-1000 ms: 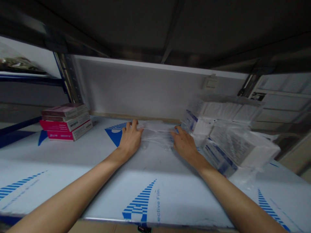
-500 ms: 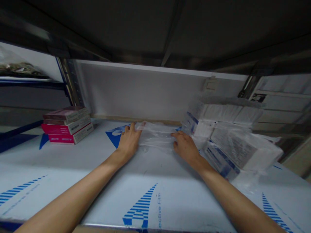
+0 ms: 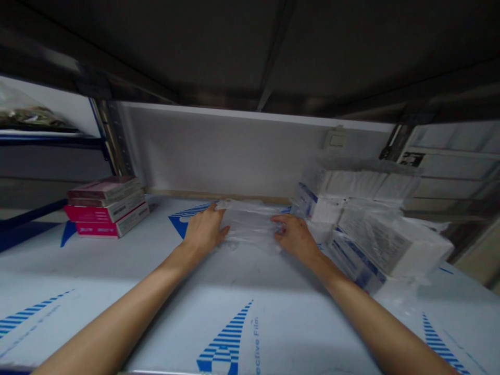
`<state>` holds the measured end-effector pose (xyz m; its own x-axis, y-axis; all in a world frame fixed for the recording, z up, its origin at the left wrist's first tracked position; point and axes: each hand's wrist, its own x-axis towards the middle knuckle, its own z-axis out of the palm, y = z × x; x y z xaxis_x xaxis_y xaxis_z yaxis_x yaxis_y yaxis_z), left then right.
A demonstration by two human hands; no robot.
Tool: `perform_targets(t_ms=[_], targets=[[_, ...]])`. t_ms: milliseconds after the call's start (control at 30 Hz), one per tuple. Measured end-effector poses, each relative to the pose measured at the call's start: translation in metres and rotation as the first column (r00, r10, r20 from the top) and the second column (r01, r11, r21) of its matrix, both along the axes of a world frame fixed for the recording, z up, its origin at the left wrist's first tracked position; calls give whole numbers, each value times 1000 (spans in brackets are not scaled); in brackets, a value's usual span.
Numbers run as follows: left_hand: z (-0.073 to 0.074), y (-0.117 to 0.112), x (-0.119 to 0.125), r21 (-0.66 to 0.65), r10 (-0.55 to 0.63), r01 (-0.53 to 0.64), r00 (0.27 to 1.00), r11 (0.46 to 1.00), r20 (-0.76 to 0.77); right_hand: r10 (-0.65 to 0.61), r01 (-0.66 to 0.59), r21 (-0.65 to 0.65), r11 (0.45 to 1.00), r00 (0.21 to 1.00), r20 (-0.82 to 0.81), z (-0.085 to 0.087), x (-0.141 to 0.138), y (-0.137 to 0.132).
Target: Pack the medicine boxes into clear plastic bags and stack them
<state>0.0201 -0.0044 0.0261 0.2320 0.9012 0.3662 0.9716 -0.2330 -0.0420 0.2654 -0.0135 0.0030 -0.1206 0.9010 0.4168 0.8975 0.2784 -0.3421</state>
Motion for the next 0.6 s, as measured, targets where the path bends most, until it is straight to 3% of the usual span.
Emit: perform_targets(t_ms=[200, 467, 600], targets=[[5, -7, 3, 55, -43, 43, 999, 998, 3, 142, -143, 93, 985, 990, 17, -13, 8, 4], [5, -7, 4, 41, -81, 78, 994, 996, 71, 44, -34, 62, 997, 984, -173, -4, -6, 8], [9, -11, 7, 42, -82, 82, 996, 996, 16, 39, -36, 28, 999, 990, -133, 0, -10, 3]])
